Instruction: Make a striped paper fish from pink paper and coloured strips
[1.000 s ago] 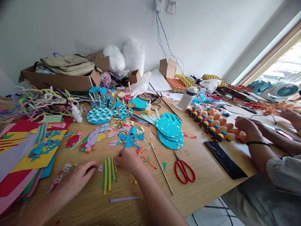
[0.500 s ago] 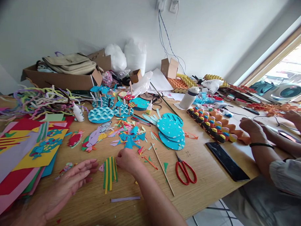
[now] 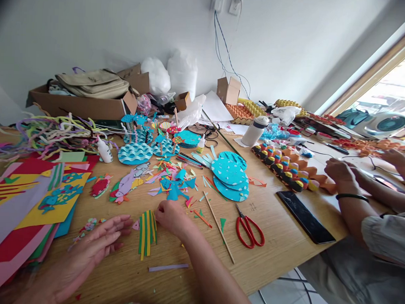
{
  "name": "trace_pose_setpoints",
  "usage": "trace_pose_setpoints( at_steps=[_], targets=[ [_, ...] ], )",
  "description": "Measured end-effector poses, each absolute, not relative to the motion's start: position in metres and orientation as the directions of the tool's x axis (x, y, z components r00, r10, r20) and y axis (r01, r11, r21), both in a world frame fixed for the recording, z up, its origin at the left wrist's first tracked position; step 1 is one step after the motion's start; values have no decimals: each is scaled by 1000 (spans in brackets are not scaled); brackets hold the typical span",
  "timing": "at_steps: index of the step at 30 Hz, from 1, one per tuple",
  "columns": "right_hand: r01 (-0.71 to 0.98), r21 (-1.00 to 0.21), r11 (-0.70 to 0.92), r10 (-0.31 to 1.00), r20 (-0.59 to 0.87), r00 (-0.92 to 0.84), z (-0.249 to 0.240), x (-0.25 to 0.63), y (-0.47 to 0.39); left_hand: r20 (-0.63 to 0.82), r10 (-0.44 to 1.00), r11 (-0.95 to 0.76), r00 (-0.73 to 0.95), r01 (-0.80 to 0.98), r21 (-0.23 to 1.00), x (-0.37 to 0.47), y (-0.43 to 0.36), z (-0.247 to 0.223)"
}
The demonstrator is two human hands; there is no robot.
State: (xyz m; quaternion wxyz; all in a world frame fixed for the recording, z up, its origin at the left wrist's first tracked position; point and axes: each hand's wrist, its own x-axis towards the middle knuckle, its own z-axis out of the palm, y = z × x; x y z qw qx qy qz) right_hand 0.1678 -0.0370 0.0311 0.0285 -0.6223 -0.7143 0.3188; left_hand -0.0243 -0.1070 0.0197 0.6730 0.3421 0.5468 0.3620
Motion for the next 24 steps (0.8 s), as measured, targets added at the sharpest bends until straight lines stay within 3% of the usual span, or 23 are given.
trace_pose_setpoints(
  at_steps=[9,15,19,22,24],
  targets=[
    [881,-472,33,914,-342,-217,32,167,-40,-484,865,498,134,-103,861,-26,-106,17],
    [859,-508,70,915,-310,-258,31,164,-42,-452,884,455,119,3,891,-26,-103,21],
    [841,-531,104,919,-273,-286,27,164,-44,-281,954,235,101,327,916,-21,-83,15],
    [832,-540,130,923,-240,-301,25,164,-45,-104,956,-85,275,596,799,-13,-58,7],
    [826,-545,147,923,-224,-312,27,164,-46,-69,927,-197,368,635,747,-7,-42,5]
  ],
)
